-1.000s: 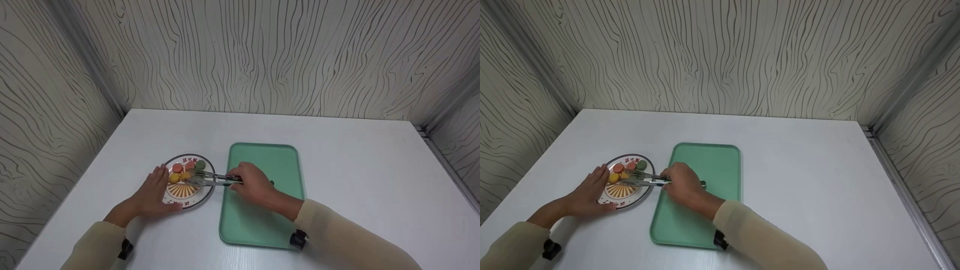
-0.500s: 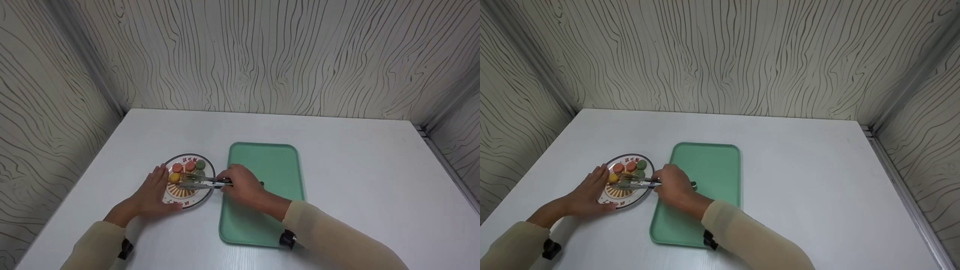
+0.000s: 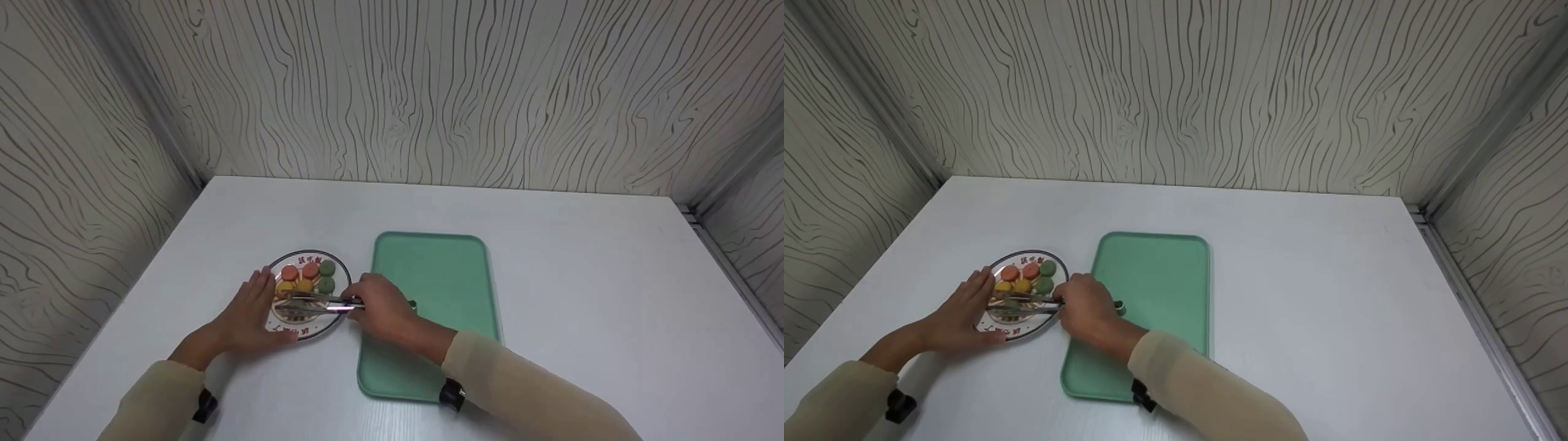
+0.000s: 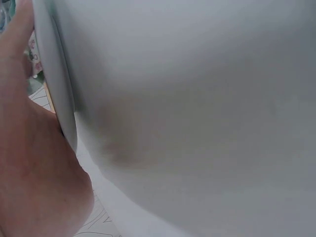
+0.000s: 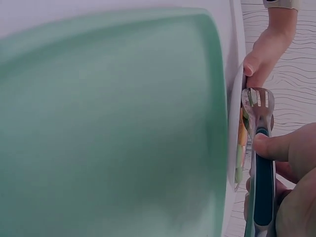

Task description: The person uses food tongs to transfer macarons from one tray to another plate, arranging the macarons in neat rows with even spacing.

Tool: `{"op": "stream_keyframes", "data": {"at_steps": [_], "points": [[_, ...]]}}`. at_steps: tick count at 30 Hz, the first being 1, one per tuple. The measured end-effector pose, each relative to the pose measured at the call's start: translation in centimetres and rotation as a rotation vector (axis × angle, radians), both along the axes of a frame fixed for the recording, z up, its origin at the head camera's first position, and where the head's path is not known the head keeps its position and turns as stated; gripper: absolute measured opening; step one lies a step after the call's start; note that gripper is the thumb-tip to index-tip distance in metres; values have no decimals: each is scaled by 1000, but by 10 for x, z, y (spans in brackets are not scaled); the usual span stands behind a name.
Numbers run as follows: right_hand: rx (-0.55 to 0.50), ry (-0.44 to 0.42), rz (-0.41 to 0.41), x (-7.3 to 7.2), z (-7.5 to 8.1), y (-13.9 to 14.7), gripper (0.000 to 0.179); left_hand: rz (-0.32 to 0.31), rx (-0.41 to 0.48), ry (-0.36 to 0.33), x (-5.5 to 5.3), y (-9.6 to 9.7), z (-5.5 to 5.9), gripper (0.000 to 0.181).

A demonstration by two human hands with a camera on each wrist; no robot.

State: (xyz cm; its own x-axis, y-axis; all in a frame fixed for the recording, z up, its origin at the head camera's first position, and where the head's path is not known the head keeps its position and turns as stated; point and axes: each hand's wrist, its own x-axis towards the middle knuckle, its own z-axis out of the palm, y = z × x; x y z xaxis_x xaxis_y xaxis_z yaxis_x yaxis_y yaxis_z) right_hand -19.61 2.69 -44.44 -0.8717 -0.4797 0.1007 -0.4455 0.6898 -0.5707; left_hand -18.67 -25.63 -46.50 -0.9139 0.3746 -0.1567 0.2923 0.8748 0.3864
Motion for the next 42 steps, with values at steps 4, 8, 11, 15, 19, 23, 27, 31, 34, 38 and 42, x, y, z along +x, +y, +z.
{"op": "stream_keyframes", "data": {"at_steps": [4,8,11,15,19,23,27,31,34,38,42], "points": [[10,4,4,-1,-5,-1,19,-3,4,-4,0,0,1,125],[5,-4,-7,-1,-6,-2,19,1,-1,-14,-1,0,0,125],[7,-21,-13,-1,-5,-2,21,5,5,-17,-1,0,0,126],[11,-32,-10,0,-5,-2,22,12,6,-19,-1,0,-1,126],[16,-12,7,0,-5,2,22,11,4,-17,0,0,-1,126],[10,7,23,1,-4,8,21,7,12,-9,-1,0,-2,126],[1,2,29,2,-4,15,21,9,15,-17,-2,0,-2,127],[4,-2,22,3,-3,21,21,5,2,-15,-3,0,-3,127],[1,-10,13,4,-3,24,20,1,-1,-7,-3,-1,-3,127],[-10,-14,10,5,-4,24,20,0,-2,-1,-3,0,-2,127],[-11,-7,14,5,-5,20,21,-3,-9,2,-2,-1,-3,127]]}}
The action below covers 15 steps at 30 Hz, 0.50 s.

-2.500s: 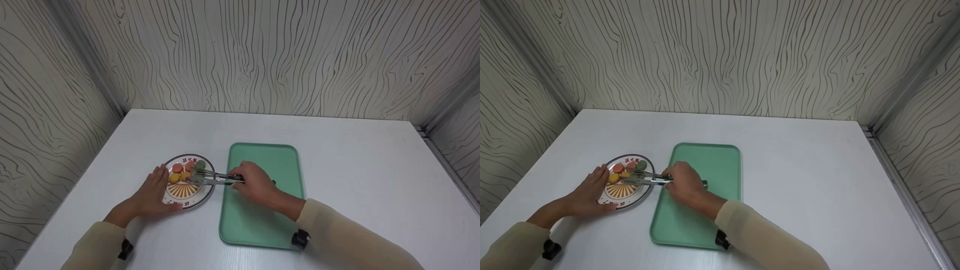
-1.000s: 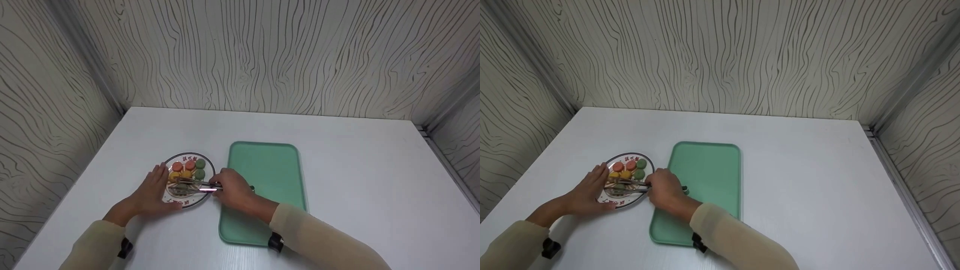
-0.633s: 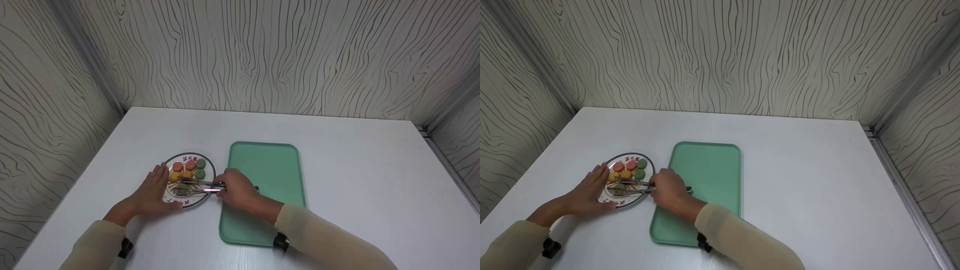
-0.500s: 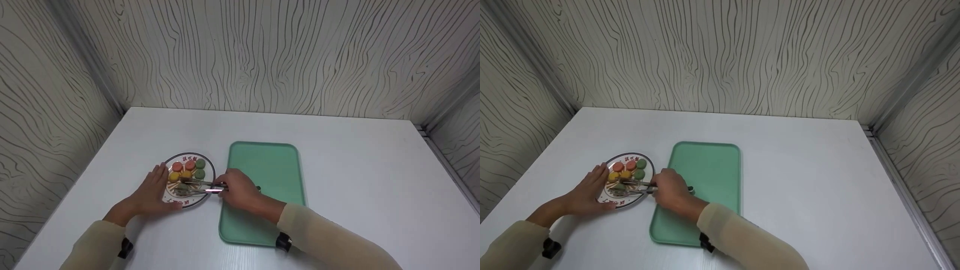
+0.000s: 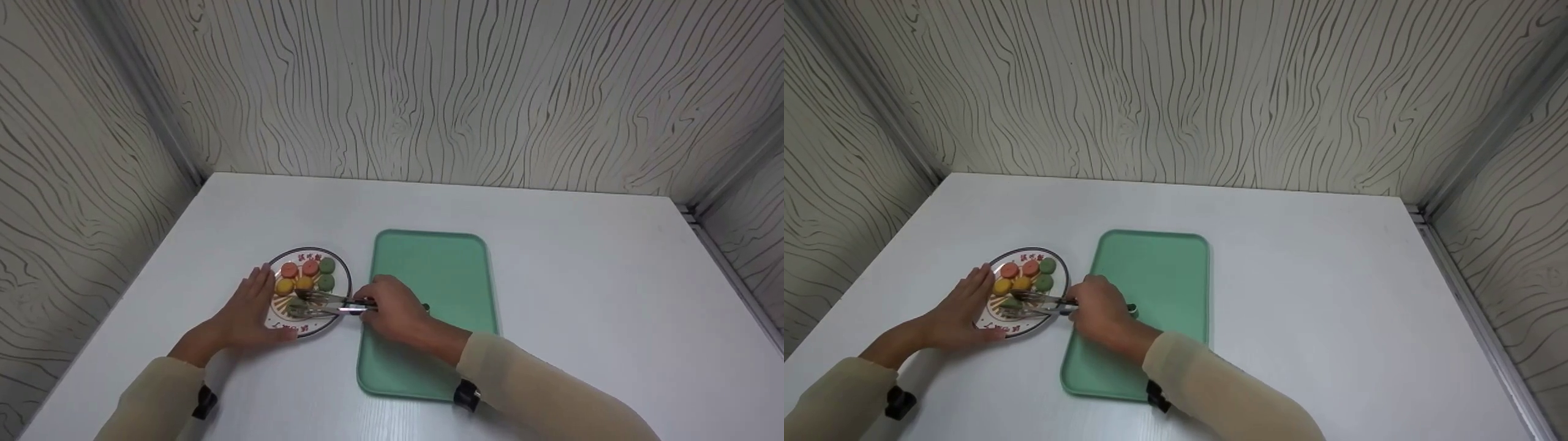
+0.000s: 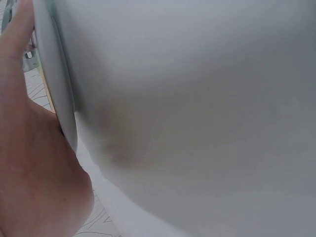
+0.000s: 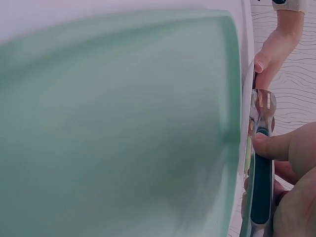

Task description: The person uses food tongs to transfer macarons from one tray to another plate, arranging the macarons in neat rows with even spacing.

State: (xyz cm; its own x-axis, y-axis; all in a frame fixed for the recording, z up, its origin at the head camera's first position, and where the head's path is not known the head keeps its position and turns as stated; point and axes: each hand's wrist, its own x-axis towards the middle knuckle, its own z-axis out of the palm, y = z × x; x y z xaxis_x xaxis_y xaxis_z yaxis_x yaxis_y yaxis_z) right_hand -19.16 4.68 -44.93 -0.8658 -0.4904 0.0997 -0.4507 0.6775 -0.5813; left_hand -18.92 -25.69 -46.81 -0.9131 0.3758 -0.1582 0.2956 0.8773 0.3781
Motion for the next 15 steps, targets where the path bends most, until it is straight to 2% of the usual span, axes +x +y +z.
{"op": "stream_keyframes", "data": {"at_steps": [15], "points": [[6,-1,-12,-4,-3,-24,22,9,13,-11,2,3,4,127]]}}
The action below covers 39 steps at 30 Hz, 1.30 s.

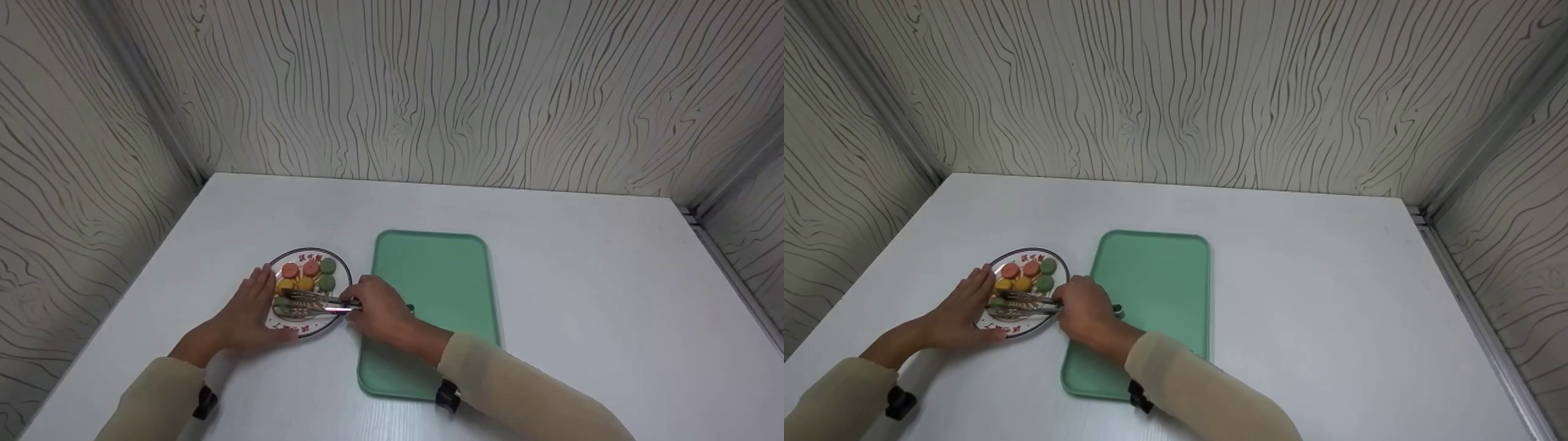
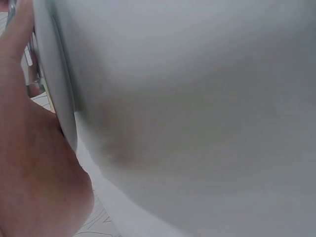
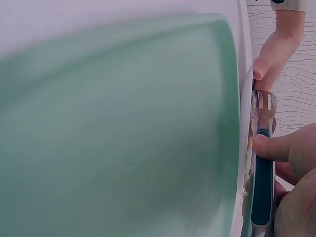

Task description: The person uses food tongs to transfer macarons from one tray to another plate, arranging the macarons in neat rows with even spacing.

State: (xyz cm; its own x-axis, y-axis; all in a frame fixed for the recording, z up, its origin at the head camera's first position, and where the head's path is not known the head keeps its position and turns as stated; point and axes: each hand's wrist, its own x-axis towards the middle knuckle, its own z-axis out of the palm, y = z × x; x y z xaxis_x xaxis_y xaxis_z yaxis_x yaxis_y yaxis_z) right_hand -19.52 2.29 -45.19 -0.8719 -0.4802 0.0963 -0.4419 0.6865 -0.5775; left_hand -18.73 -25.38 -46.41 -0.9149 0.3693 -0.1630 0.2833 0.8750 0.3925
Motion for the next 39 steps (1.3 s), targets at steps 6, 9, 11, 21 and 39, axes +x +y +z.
{"op": "stream_keyframes", "data": {"at_steps": [6,9,11,21,39], "points": [[0,26,3,-1,-2,-4,21,-1,13,9,0,0,0,127],[-1,26,-2,-1,-2,-5,21,-6,20,20,0,-1,-1,126],[-3,25,-6,-1,-3,-6,20,-9,19,26,0,-1,-1,126],[-14,7,-6,1,-3,-1,22,-8,11,24,0,-2,-3,126],[11,-4,-1,5,5,26,25,-3,11,3,-2,-2,-3,125]]}}
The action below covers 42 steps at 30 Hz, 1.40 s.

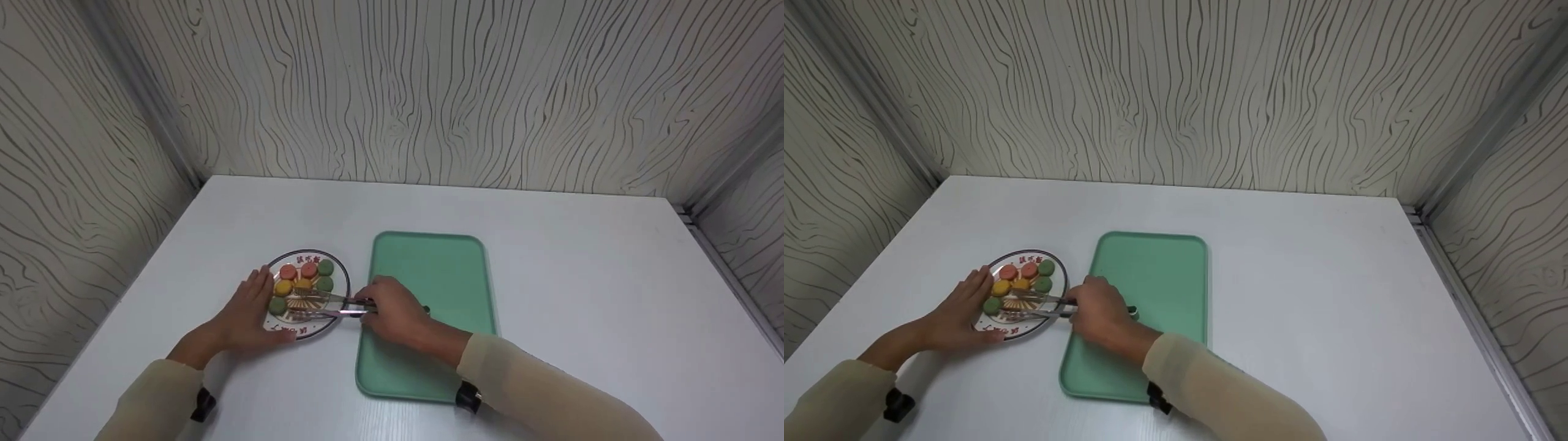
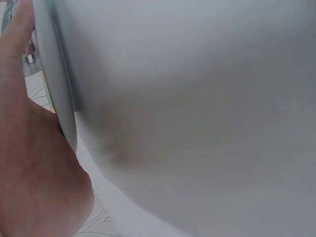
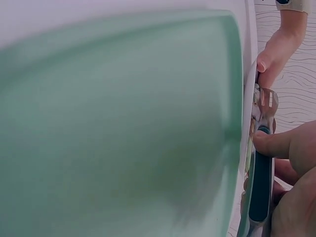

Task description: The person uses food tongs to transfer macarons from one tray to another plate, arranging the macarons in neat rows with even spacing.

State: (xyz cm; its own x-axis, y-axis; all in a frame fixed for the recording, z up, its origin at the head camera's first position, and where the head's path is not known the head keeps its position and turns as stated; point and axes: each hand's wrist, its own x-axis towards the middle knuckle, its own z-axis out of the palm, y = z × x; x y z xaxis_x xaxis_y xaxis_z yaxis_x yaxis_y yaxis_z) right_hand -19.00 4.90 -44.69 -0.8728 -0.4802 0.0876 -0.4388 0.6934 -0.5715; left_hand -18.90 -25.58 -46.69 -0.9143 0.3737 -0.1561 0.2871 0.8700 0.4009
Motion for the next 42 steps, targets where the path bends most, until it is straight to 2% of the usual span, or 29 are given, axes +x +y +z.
{"op": "stream_keyframes", "data": {"at_steps": [11,18,27,34,42], "points": [[46,2,-22,0,8,17,25,9,-24,-13,0,0,-1,126],[3,17,1,0,7,29,27,7,-12,-2,1,2,2,125],[1,29,-24,4,11,43,31,15,-18,0,1,2,2,126],[-58,45,-25,6,13,60,29,21,-25,-8,0,2,0,127],[-76,74,-58,7,17,80,30,23,-15,-10,1,1,2,127]]}}
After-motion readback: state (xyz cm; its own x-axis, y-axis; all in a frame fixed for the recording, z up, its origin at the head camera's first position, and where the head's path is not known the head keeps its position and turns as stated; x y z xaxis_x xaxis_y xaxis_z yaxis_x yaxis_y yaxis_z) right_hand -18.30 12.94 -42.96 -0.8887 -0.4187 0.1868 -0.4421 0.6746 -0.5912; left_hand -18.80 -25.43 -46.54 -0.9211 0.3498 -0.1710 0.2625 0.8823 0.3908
